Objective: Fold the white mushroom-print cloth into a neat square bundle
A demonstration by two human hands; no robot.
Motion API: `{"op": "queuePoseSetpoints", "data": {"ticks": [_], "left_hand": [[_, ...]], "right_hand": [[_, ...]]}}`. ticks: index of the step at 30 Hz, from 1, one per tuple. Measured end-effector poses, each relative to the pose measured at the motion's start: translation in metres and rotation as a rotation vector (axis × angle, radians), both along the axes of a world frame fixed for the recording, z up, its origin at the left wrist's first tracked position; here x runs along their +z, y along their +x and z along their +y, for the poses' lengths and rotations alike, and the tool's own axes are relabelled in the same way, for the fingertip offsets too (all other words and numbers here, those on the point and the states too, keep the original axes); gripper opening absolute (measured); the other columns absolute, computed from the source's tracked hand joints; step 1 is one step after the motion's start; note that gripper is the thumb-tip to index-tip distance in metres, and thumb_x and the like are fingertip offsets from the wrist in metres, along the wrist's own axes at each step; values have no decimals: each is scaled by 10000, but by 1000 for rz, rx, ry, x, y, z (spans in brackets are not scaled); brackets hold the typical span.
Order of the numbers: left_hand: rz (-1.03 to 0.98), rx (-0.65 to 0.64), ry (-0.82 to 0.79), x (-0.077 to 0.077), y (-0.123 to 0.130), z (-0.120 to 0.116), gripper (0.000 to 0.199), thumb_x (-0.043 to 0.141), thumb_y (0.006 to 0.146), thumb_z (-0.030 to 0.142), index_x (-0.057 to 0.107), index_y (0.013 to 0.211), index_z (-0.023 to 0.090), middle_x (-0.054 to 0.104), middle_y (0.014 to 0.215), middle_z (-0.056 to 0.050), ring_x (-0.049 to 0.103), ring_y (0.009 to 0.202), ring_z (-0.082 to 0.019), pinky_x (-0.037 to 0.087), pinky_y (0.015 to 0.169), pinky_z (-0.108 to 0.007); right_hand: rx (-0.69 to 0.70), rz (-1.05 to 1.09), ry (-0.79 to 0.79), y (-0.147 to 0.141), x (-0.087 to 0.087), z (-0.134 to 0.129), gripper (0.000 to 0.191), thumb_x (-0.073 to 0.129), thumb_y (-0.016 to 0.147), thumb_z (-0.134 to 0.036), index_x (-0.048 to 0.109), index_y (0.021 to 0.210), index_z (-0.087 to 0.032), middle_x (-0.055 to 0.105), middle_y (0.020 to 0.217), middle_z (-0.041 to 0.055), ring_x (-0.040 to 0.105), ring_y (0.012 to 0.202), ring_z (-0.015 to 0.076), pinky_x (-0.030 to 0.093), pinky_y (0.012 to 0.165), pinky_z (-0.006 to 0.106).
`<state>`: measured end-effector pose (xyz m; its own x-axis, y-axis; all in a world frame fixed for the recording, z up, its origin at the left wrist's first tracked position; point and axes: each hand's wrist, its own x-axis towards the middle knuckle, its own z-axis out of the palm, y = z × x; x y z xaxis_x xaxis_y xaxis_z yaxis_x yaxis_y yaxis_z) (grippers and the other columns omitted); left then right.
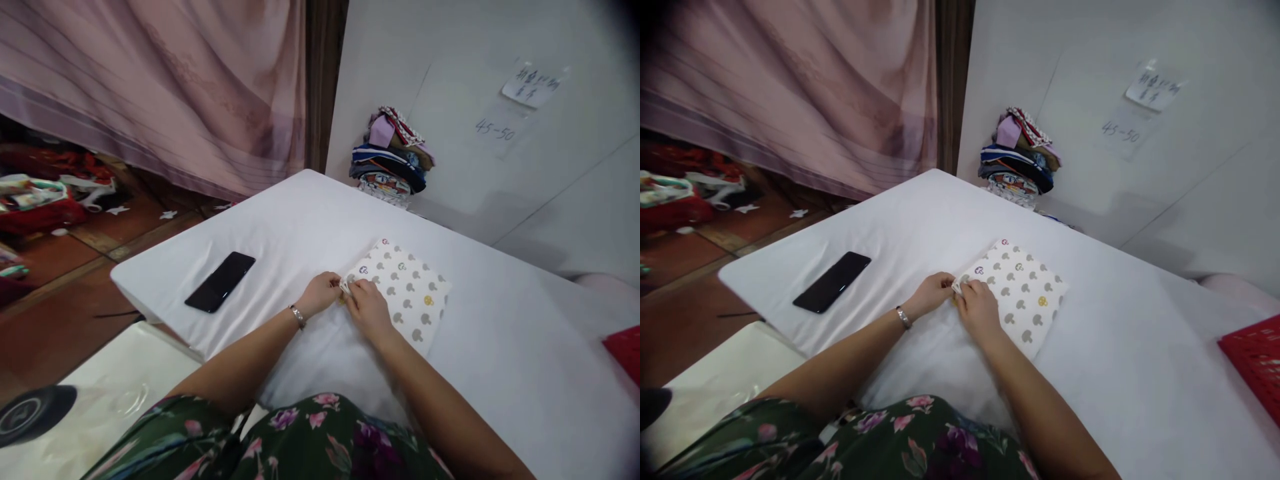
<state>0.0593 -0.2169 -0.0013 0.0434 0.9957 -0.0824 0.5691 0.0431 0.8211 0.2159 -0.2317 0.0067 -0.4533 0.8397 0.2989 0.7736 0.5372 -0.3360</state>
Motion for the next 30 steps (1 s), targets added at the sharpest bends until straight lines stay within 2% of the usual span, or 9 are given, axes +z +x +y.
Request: {"op": "queuePoseSetpoints", "data": {"ticks": [3, 6, 9, 12, 15, 18, 22, 26, 30], "left_hand": [[-241, -36, -109, 0, -7, 1, 240, 522, 681, 264, 648, 860, 164, 646, 755, -3, 572, 711, -147, 436, 630, -240], [-307, -82, -123, 1, -9, 2, 264, 526, 697, 340, 649, 842, 157, 638, 751, 3, 564, 703, -144, 426, 621, -240], [-178, 9, -48, -1, -5, 1, 202, 546, 682, 316, 635, 770, 157, 619, 707, 8, 553, 685, -140, 411, 628, -242], [-26, 73, -8, -1, 0, -2, 140, 524, 684, 233, 618, 771, 177, 610, 695, 14, 544, 657, -132, 389, 605, -239], [47, 74, 13, 0, 1, -6, 192, 501, 700, 205, 604, 862, 199, 615, 743, 16, 548, 666, -131, 384, 600, -239], [84, 60, 16, -1, 1, -7, 293, 478, 707, 181, 569, 985, 207, 612, 779, 13, 556, 682, -134, 391, 602, -240], [197, 44, 10, 1, 4, -6, 373, 453, 717, 159, 532, 1079, 206, 620, 853, -11, 572, 739, -155, 420, 638, -258], [408, 11, 225, 16, 18, -7, 471, 448, 703, 108, 508, 1165, 181, 570, 1146, -87, 524, 1041, -211, 417, 863, -320], [484, -215, 512, 28, 43, -2, 485, 427, 777, 125, 458, 1256, 193, 430, 1370, -76, 341, 1282, -207, 266, 1064, -376]], "right_hand": [[3, -104, 12, -3, 2, -4, 198, 456, 864, -270, 588, 993, -199, 560, 950, 75, 477, 887, 216, 393, 768, 324], [-5, -142, 7, -6, 3, -7, 217, 469, 854, -267, 581, 1023, -190, 558, 970, 84, 473, 911, 229, 401, 777, 342], [24, -118, -12, -3, 7, -11, 242, 483, 843, -270, 582, 1045, -180, 566, 1003, 90, 483, 935, 232, 414, 802, 353], [120, -55, -26, 17, 13, -17, 266, 466, 849, -252, 584, 1079, -186, 579, 1081, 83, 501, 996, 213, 417, 861, 342], [58, -48, 10, 49, 12, -26, 307, 427, 875, -279, 580, 1129, -196, 560, 1197, 93, 477, 1121, 221, 383, 944, 376], [-78, -151, 37, 77, -2, -37, 403, 402, 891, -369, 514, 1249, -222, 464, 1351, 94, 370, 1264, 269, 305, 1010, 468], [-117, -247, 51, 87, -25, -46, 478, 357, 907, -408, 421, 1344, -227, 355, 1438, 73, 276, 1331, 269, 228, 1057, 492], [-125, -243, 60, 81, -29, -45, 486, 349, 910, -420, 416, 1351, -227, 354, 1438, 75, 270, 1335, 271, 223, 1060, 497], [-130, -254, 50, 79, -24, -43, 491, 375, 906, -396, 407, 1358, -208, 348, 1439, 96, 271, 1333, 282, 220, 1059, 505]]}}
